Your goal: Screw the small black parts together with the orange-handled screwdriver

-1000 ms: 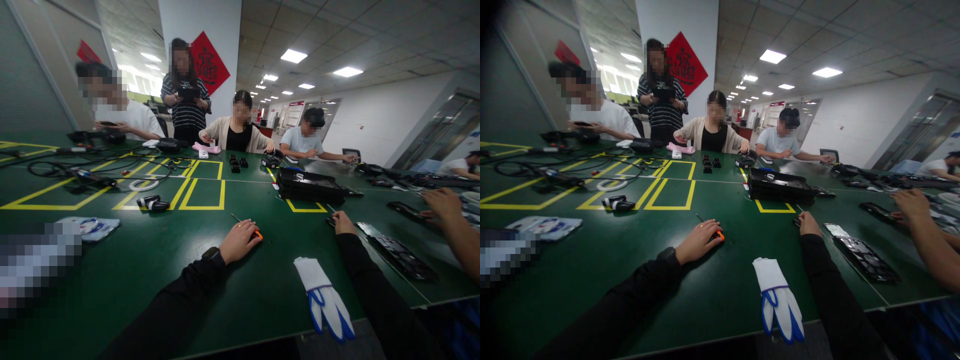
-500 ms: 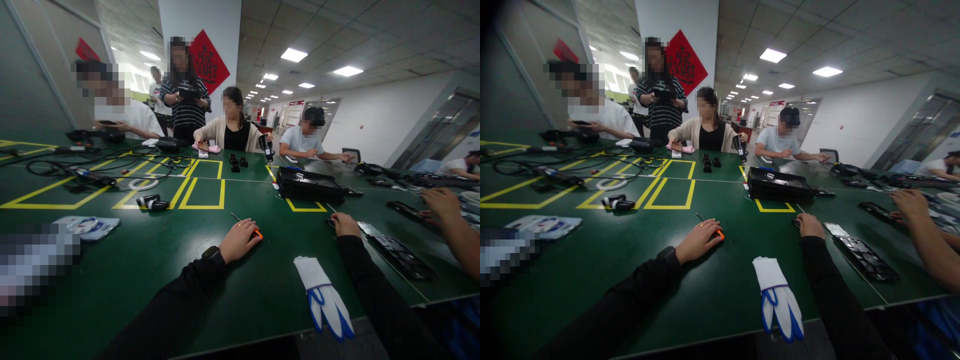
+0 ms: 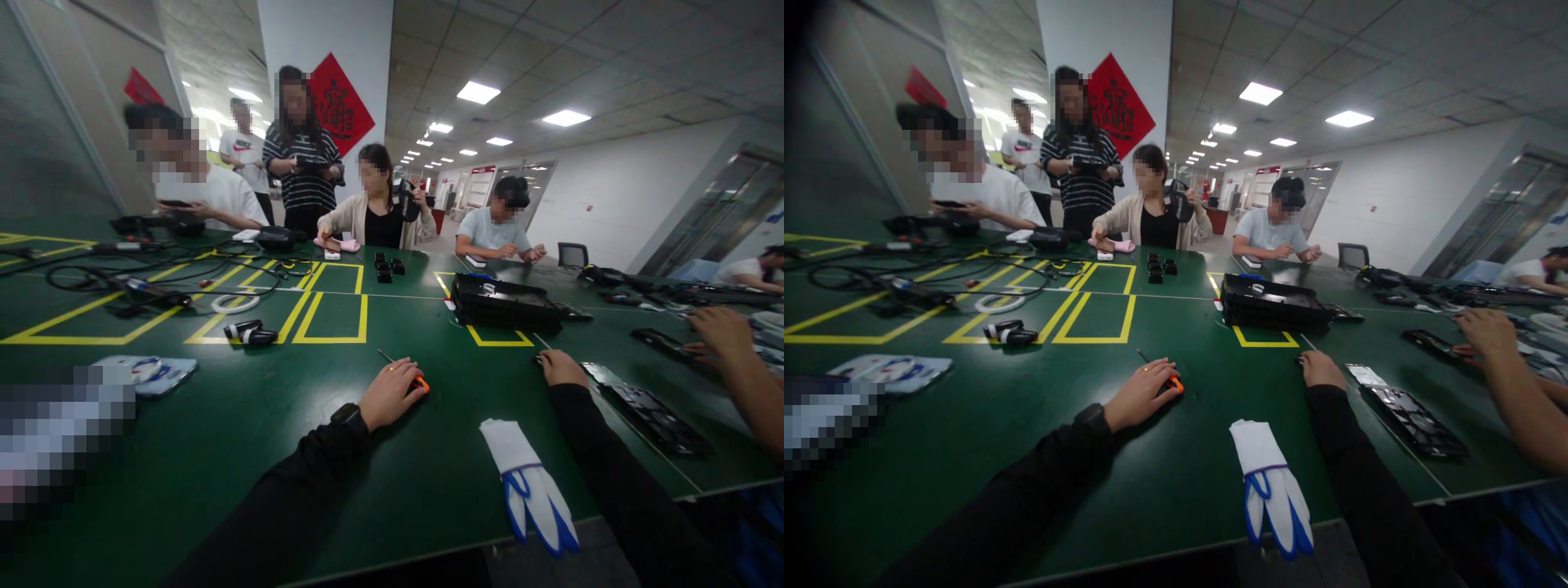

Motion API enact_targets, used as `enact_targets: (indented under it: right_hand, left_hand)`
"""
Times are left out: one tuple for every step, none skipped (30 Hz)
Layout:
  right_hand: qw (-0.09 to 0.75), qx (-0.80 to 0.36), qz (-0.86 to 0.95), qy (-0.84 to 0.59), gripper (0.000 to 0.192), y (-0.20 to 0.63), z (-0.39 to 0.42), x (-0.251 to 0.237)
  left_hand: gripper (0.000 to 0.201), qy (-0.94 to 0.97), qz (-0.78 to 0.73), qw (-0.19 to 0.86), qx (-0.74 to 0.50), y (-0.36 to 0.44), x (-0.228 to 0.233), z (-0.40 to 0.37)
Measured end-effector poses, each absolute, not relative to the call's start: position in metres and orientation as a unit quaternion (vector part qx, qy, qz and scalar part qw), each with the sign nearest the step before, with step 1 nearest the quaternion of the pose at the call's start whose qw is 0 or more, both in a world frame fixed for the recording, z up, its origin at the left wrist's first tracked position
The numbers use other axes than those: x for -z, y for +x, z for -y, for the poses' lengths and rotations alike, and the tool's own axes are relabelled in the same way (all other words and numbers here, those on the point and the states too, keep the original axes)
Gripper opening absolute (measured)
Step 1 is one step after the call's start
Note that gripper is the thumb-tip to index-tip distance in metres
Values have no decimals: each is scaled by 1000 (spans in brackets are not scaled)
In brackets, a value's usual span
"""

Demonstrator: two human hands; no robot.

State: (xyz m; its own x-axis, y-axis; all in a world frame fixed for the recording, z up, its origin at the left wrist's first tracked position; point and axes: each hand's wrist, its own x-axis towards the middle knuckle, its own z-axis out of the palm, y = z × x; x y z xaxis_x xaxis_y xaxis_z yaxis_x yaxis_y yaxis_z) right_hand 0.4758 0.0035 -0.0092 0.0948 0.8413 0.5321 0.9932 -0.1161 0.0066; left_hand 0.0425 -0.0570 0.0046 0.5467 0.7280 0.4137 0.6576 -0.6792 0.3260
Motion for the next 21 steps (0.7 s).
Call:
enact_targets:
  right_hand:
    - [178,204,640,-719,27,476,-4,10]
    - [174,196,640,-722,29,476,-4,11]
    - [170,188,640,-725,32,477,-4,12]
    - [168,181,638,-729,34,477,-4,12]
    - [168,175,636,-733,35,478,-4,13]
    - [169,172,632,-737,34,478,-4,13]
    - [172,171,628,-739,34,478,-4,13]
    - [175,171,625,-741,34,479,-5,14]
    - [179,171,624,-741,34,479,-5,14]
    - [184,171,624,-740,34,479,-5,15]
    - [189,171,627,-736,33,479,-6,16]
    - [196,170,630,-732,32,480,-6,17]
    - [205,167,632,-728,31,481,-7,18]
    - [216,164,633,-726,30,483,-8,19]
    - [229,161,631,-724,29,486,-9,20]
    - [242,158,627,-724,28,489,-11,21]
    - [254,155,620,-726,28,492,-12,22]
    - [265,152,613,-729,28,496,-14,23]
    - [276,147,606,-732,29,500,-15,24]
    - [286,143,599,-734,31,504,-17,25]
    - [296,139,592,-737,33,507,-18,26]
  left_hand:
    - [36,876,-395,66,-267,43,-4,57]
    - [36,876,-396,65,-268,43,-4,57]
    - [36,876,-396,66,-268,43,-4,57]
    - [36,876,-396,66,-269,43,-4,57]
    - [36,876,-395,66,-269,43,-4,57]
    - [36,876,-394,66,-269,42,-4,57]
    - [36,877,-393,66,-269,42,-4,57]
    - [36,877,-392,66,-269,42,-4,57]
    - [36,877,-392,65,-269,42,-4,57]
    - [36,877,-392,64,-269,42,-4,57]
    - [36,878,-392,63,-269,42,-4,56]
    - [36,878,-391,63,-269,42,-4,56]
    - [36,878,-391,62,-269,42,-4,56]
    - [37,878,-391,62,-269,42,-4,56]
    - [37,878,-391,62,-269,43,-4,56]
    - [37,878,-392,63,-269,43,-5,56]
    - [37,878,-392,64,-268,43,-5,56]
    - [37,878,-392,64,-267,43,-5,56]
    - [37,878,-392,64,-265,43,-6,57]
    - [37,879,-392,64,-264,43,-6,57]
    - [37,879,-392,64,-263,43,-6,57]
